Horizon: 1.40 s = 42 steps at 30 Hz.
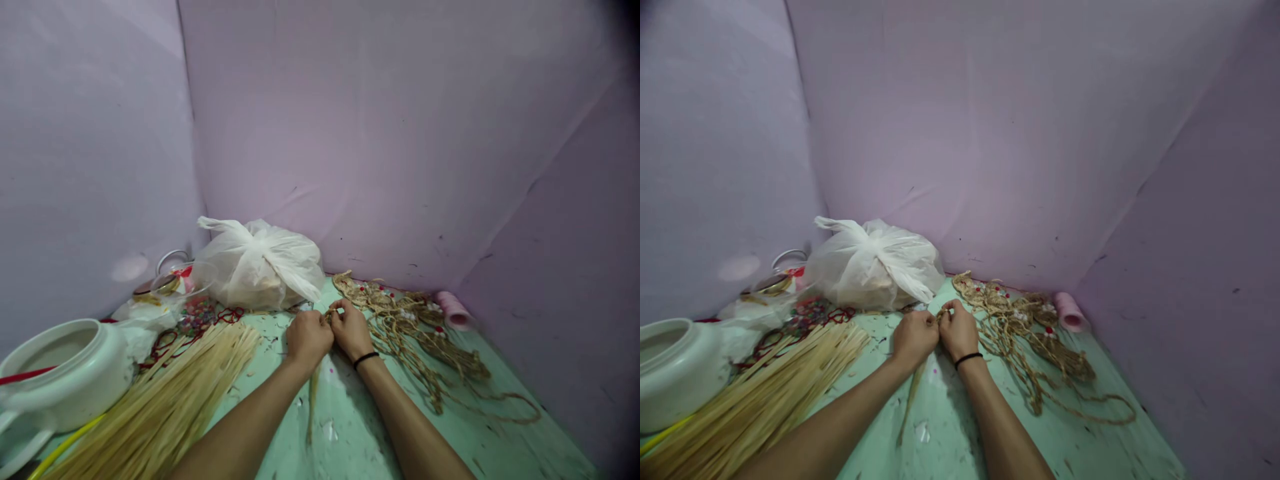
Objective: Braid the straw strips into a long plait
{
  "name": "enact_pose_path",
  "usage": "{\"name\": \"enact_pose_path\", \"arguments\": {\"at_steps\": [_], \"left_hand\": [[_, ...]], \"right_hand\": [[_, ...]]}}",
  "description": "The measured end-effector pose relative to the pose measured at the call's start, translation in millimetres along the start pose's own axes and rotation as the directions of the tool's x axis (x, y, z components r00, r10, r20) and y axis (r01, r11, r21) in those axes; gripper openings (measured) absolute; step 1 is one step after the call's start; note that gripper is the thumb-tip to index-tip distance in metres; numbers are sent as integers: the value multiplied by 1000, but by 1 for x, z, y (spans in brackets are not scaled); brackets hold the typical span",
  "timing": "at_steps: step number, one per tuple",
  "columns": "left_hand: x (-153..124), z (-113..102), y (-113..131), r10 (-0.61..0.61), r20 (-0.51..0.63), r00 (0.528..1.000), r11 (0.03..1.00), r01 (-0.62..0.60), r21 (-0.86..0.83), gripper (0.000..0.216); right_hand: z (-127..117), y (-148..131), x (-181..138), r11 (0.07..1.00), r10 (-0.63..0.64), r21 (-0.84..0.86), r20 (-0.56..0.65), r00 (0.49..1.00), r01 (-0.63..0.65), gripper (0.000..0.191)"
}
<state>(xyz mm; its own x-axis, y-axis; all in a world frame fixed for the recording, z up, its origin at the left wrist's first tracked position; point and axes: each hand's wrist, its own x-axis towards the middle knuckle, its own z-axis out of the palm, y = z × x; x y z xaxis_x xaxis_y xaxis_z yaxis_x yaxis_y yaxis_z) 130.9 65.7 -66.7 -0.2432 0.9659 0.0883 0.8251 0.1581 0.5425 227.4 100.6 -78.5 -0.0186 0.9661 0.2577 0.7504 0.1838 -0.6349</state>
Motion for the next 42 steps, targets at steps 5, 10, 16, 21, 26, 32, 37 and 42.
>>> {"name": "enact_pose_path", "arguments": {"at_steps": [5,10,16,21,26,32,37,42], "left_hand": [[3,2,2,-9,-10,1000,1000,10,15,25],[2,2,2,-9,-46,999,999,11,38,25],[3,0,2,-2,6,1000,996,1,93,26],[7,1,2,15,0,1000,996,-15,83,27],[8,1,3,43,-6,999,994,-42,97,27],[9,0,5,4,15,1000,994,-6,108,28],[10,2,4,15,2,1000,994,-15,112,28],[9,1,4,29,1,1000,994,-29,103,28]], "right_hand": [[1,4,7,999,-47,-16,18,999,47,17],[0,-1,6,998,-49,-34,13,999,49,17],[2,-3,2,997,-8,-76,-66,998,3,17],[3,2,6,993,59,105,-80,995,-50,13],[3,2,9,1000,22,21,-97,995,-20,14],[-1,2,11,996,90,-19,-76,993,-92,14],[-6,-5,11,976,105,-182,-91,990,-120,17],[-9,-4,11,966,73,-243,-69,995,-88,17]]}}
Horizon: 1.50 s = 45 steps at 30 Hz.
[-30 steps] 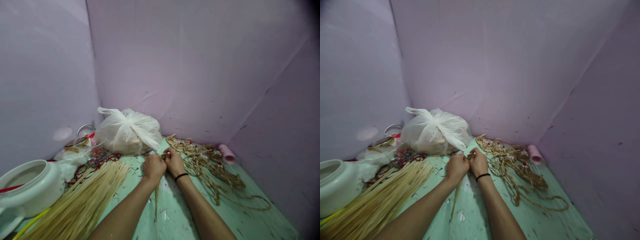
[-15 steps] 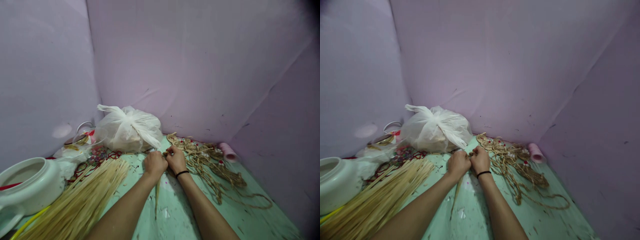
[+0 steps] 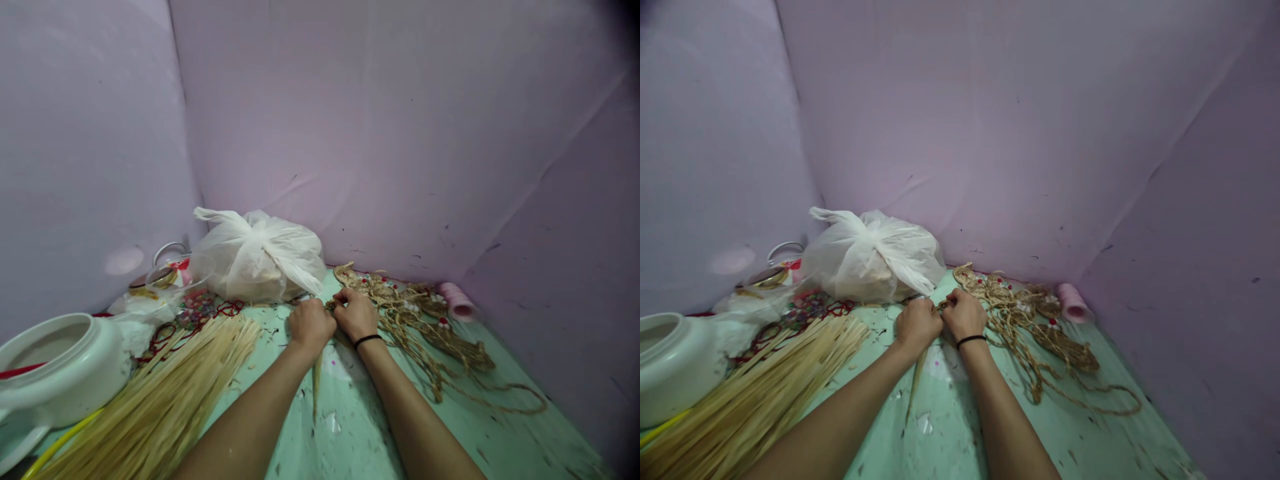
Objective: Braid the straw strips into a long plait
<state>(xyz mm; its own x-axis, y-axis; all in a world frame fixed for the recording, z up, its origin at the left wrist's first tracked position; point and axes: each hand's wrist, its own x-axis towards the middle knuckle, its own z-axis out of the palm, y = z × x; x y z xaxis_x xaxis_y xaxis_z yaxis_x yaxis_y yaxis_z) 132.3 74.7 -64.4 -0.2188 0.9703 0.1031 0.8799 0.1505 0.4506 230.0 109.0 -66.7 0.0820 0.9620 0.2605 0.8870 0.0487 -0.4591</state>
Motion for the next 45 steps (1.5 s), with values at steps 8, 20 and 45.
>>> {"name": "enact_pose_path", "arguments": {"at_steps": [8,20,45], "left_hand": [[-1,-3,1,25,11,1000,1000,-25,18,27],[3,-6,-7,178,120,977,980,-187,69,29],[9,-5,-9,202,122,972,977,-208,41,25]], "right_hand": [[2,4,-4,996,-92,-6,64,994,93,19],[7,17,-28,961,-222,166,-25,975,223,22],[-22,7,-60,988,-128,-74,81,988,134,18]]}}
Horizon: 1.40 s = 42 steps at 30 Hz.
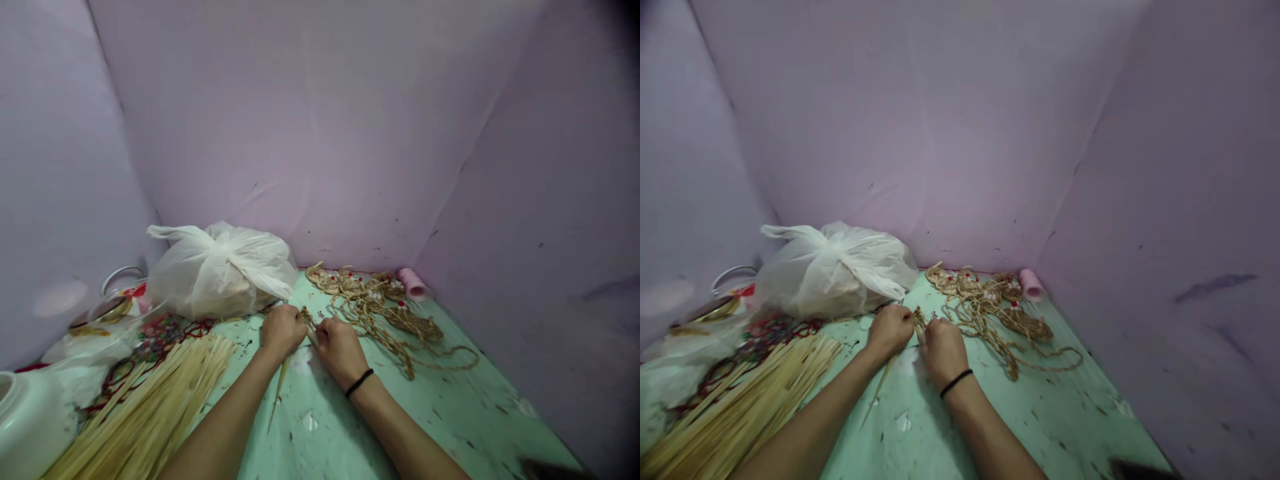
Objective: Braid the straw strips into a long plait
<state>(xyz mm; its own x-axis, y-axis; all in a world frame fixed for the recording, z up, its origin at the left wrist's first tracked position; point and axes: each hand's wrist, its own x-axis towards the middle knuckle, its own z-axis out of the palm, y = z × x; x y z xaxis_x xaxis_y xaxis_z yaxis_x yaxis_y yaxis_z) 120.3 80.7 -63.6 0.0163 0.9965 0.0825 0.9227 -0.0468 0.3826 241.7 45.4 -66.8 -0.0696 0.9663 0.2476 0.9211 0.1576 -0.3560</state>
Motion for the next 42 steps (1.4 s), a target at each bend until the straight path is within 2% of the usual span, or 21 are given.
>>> {"name": "enact_pose_path", "arguments": {"at_steps": [4,9,12,15,20,22,27,31,34,36,39,42], "left_hand": [[10,2,-7,9,60,998,988,0,-155,21],[20,12,-17,8,136,991,936,41,-351,15],[19,13,-18,-6,177,984,912,78,-403,12],[16,10,-15,30,198,980,895,62,-442,13],[12,2,-13,34,253,967,881,90,-465,15],[11,1,-13,27,256,966,881,98,-463,16],[12,2,-14,30,258,966,876,99,-472,13],[13,3,-14,37,259,965,889,87,-449,14],[12,2,-12,28,269,963,885,101,-454,13],[10,-1,-9,-9,296,955,862,157,-481,12],[9,-5,-5,-55,347,936,803,248,-542,14],[10,-9,-2,-67,401,914,742,314,-592,20]], "right_hand": [[-10,8,6,999,13,-52,-48,999,-15,21],[-11,10,14,997,13,-72,-12,1000,-14,21],[-7,12,18,998,-2,-55,28,1000,4,20],[-4,16,20,1000,-26,-8,19,999,26,20],[-5,16,19,999,45,-4,-12,999,-45,20],[-6,13,17,1000,8,-7,41,999,-8,18],[-12,12,9,981,-184,90,165,969,171,15],[-20,14,4,958,-267,161,212,940,235,20],[-27,14,5,953,-293,148,250,923,263,21],[-35,14,8,963,-268,89,267,926,254,20],[-51,15,12,986,-142,-53,224,964,158,19],[-66,10,15,991,-60,-111,74,995,69,18]]}}
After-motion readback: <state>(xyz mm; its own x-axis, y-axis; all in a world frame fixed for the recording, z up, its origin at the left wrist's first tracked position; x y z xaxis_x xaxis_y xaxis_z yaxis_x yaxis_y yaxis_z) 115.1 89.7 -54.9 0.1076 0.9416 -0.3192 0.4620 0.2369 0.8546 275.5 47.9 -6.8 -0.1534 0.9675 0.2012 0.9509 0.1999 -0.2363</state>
